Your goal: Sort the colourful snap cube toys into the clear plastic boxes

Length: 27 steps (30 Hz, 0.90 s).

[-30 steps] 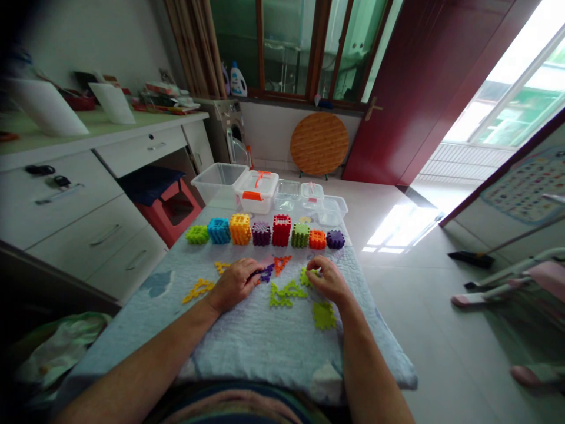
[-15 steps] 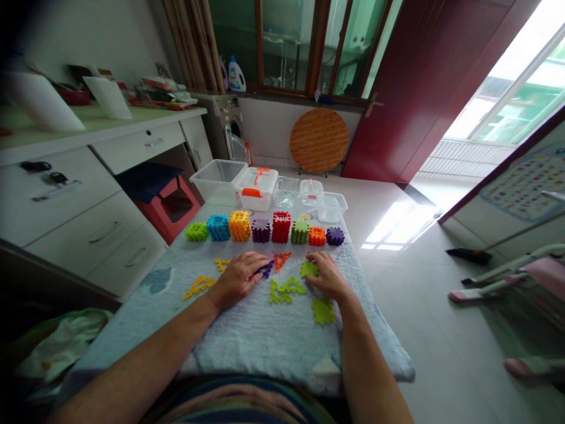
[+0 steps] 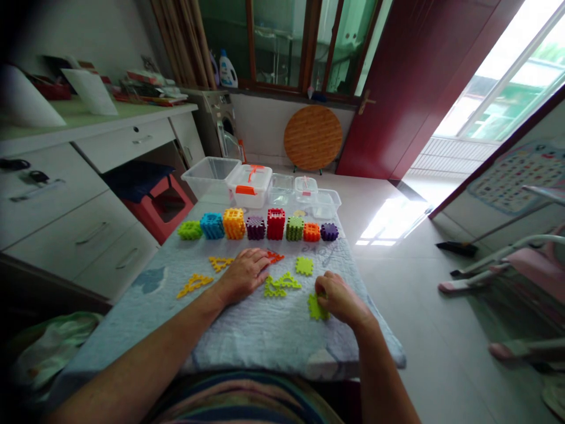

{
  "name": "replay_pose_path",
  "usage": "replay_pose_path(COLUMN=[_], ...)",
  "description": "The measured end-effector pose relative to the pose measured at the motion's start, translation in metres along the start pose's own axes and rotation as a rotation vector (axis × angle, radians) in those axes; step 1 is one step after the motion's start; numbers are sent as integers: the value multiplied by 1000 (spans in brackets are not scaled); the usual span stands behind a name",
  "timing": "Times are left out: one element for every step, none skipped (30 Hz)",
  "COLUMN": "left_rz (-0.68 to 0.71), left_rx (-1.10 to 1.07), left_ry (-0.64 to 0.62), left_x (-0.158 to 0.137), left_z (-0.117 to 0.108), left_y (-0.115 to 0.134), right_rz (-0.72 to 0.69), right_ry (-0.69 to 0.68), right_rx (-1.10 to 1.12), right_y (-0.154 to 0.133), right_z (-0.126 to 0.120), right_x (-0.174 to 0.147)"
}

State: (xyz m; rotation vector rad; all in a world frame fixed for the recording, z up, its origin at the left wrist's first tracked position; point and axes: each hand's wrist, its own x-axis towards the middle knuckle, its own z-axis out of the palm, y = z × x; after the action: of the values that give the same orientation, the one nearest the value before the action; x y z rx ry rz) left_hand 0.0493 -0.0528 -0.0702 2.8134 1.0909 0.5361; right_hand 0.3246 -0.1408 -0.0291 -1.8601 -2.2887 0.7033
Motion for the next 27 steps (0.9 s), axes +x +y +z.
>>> replay_pose_path(left_rz=[-10, -21, -30, -38, -43, -48, -51, -54, -59, -66, -72, -76, -80, -82, -83, -84, -84, -86, -88, -89, -89, -88, -89, -89, -90, -93, -96], left_rx=[5, 11, 17, 21, 23, 21, 17, 10, 2, -8, -17, -26, -35, -42, -47, -52, -57, -61, -65, -71, -76, -82, -87, -91, -95, -99, -101], left_ry=[8, 16, 24, 34, 44, 55, 65, 75, 85, 94, 103, 111, 116, 119, 120, 119, 117, 116, 118, 121, 124, 126, 128, 128, 129, 131, 132], left_x=[-1, -3, -4, -6, -7, -9, -10, -11, -11, -12, -12, -13, -13, -13, -13, -13, -14, -14, -14, -14, -14, -14, -14, -14, -14, -14, -14], left_z=[0, -1, -1, -2, -2, -2, -3, -3, -4, -4, -4, -5, -5, -4, -4, -3, -3, -2, -2, -1, -1, -1, -1, 0, 0, 0, 0], left_y=[-1, -2, -3, -4, -4, -5, -5, -5, -5, -6, -7, -7, -8, -9, -10, -11, -11, -12, -13, -13, -14, -14, -14, -14, -14, -14, -15], right_rz=[-5, -6, -4, -1, 2, 5, 5, 3, -1, -8, -20, -36, -49, -60, -68, -73, -73, -73, -73, -71, -70, -70, -73, -81, -93, -105, -113], right_ry=[12, 22, 30, 36, 41, 46, 54, 68, 91, 124, 167, 220, 281, 349, 418, 484, 545, 596, 635, 659, 664, 652, 617, 564, 499, 434, 381], right_rx=[2, 5, 9, 14, 21, 28, 34, 39, 44, 48, 53, 57, 58, 55, 48, 39, 27, 12, -5, -23, -41, -56, -66, -69, -62, -49, -33], right_y=[0, 1, 2, 3, 4, 5, 6, 6, 6, 7, 7, 7, 7, 6, 6, 5, 4, 3, 2, 0, -1, -3, -4, -5, -6, -7, -7], right_z=[1, 2, 3, 3, 4, 5, 5, 6, 7, 7, 7, 8, 7, 7, 7, 7, 8, 9, 10, 12, 14, 17, 19, 21, 22, 23, 23], right_x=[1, 3, 4, 5, 6, 6, 6, 6, 6, 5, 4, 4, 4, 5, 5, 6, 7, 7, 8, 8, 8, 7, 5, 3, 1, -1, -3])
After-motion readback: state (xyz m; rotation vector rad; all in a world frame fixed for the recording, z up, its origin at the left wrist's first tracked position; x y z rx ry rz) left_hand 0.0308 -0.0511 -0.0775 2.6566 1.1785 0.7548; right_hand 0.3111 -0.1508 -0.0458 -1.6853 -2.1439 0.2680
